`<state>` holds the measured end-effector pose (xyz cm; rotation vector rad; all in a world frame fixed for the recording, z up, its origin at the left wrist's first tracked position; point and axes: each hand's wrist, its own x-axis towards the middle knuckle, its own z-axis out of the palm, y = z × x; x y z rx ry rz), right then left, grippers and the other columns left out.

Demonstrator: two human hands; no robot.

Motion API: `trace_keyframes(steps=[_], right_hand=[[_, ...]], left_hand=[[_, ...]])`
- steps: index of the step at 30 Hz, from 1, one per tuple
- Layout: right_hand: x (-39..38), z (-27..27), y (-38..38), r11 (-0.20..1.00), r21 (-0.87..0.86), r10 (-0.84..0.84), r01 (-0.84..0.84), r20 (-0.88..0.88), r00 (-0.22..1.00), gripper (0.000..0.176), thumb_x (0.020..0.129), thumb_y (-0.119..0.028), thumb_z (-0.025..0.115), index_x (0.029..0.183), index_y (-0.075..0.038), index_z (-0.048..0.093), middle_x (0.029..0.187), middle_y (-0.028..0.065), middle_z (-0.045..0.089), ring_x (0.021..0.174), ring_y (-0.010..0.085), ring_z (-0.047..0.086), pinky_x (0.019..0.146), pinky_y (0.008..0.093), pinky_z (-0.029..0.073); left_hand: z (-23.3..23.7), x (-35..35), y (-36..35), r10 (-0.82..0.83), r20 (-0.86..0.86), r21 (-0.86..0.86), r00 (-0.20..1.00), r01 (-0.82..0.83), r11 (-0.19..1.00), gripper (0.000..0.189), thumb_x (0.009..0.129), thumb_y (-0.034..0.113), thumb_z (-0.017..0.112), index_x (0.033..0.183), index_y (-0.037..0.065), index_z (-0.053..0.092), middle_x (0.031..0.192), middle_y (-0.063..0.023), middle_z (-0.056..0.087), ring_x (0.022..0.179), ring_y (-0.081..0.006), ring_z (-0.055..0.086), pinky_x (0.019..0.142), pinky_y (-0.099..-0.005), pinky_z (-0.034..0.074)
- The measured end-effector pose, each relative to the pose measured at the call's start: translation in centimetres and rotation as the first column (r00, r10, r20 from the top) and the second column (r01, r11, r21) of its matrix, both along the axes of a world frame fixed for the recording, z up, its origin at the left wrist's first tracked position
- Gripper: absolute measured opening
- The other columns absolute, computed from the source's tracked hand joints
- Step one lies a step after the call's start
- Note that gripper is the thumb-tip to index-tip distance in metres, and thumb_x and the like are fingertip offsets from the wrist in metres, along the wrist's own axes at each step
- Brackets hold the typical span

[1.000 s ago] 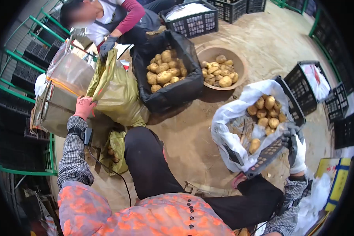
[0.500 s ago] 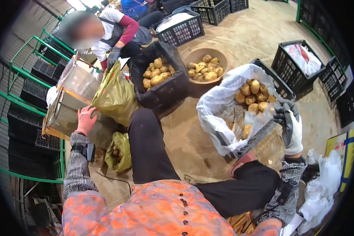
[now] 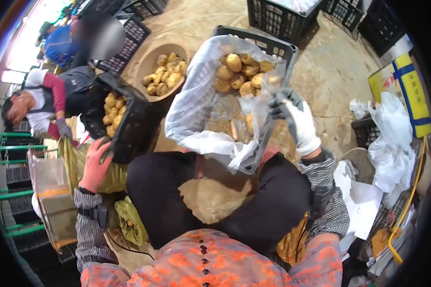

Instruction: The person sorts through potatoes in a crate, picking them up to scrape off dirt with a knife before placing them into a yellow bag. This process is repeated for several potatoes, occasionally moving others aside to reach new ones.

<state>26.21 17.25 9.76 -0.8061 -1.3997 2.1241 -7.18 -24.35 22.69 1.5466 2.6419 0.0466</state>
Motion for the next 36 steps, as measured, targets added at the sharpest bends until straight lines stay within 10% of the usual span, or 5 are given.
trace_keyframes(steps=[16, 22, 26, 30, 36], right_hand=[[-8.6, -8.3, 2.3, 0.944, -0.198, -0.308, 0.263, -0.25, 0.918, 0.035, 0.101, -0.026, 0.047, 0.119, 0.003, 0.051, 0.101, 0.0117, 0.062, 0.092, 0.0189, 0.062, 0.085, 0.0319, 0.05], [-8.5, -7.5, 2.4, 0.985, -0.13, -0.103, 0.111, 0.068, 0.992, 0.038, 0.101, -0.03, 0.044, 0.121, 0.001, 0.049, 0.101, 0.0083, 0.062, 0.095, 0.0172, 0.06, 0.091, 0.0344, 0.046], [-8.5, -7.9, 1.9, 0.978, -0.091, -0.19, 0.188, -0.013, 0.982, 0.034, 0.102, -0.027, 0.043, 0.121, -0.001, 0.051, 0.103, 0.0085, 0.062, 0.098, 0.0169, 0.059, 0.091, 0.034, 0.046], [-8.6, -7.8, 1.7, 0.972, -0.122, -0.211, 0.199, -0.09, 0.973, 0.027, 0.1, -0.02, 0.048, 0.117, 0.001, 0.054, 0.104, 0.0106, 0.062, 0.095, 0.0179, 0.061, 0.091, 0.0316, 0.047], [-8.6, -7.8, 1.2, 0.999, 0.019, -0.042, 0.041, 0.042, 0.998, 0.026, 0.099, -0.019, 0.05, 0.115, 0.0, 0.056, 0.102, 0.0086, 0.063, 0.095, 0.0153, 0.06, 0.091, 0.0306, 0.046]], left_hand=[[-32.8, 11.6, 36.1, -0.868, 0.386, -0.151, 0.311, 0.95, 0.274, 0.038, 0.083, 0.021, 0.063, 0.118, 0.006, 0.058, 0.135, -0.0092, 0.047, 0.128, -0.025, 0.042, 0.108, -0.0427, 0.031], [-33.5, 11.2, 36.8, 0.284, 0.88, -0.223, -0.381, 0.196, 0.955, 0.036, 0.09, 0.021, 0.054, 0.124, 0.009, 0.052, 0.132, -0.0136, 0.051, 0.12, -0.0258, 0.047, 0.101, -0.0425, 0.035], [-33.0, 7.4, 36.4, -0.016, 0.97, -0.064, 0.242, 0.319, 0.946, 0.039, 0.088, 0.015, 0.062, 0.123, 0.003, 0.05, 0.122, -0.0166, 0.055, 0.105, -0.0215, 0.06, 0.086, -0.0331, 0.049], [-25.0, 4.5, 33.4, -0.009, 0.744, -0.166, -0.668, -0.197, 0.966, 0.048, 0.092, 0.021, 0.062, 0.134, 0.007, 0.042, 0.122, -0.0103, 0.055, 0.106, -0.0217, 0.061, 0.086, -0.0372, 0.054], [-20.2, 5.3, 26.9, -0.291, 0.623, -0.115, -0.726, -0.453, 0.884, 0.054, 0.099, 0.032, 0.048, 0.142, 0.003, 0.033, 0.139, -0.0146, 0.046, 0.126, -0.0269, 0.048, 0.106, -0.0435, 0.041]])
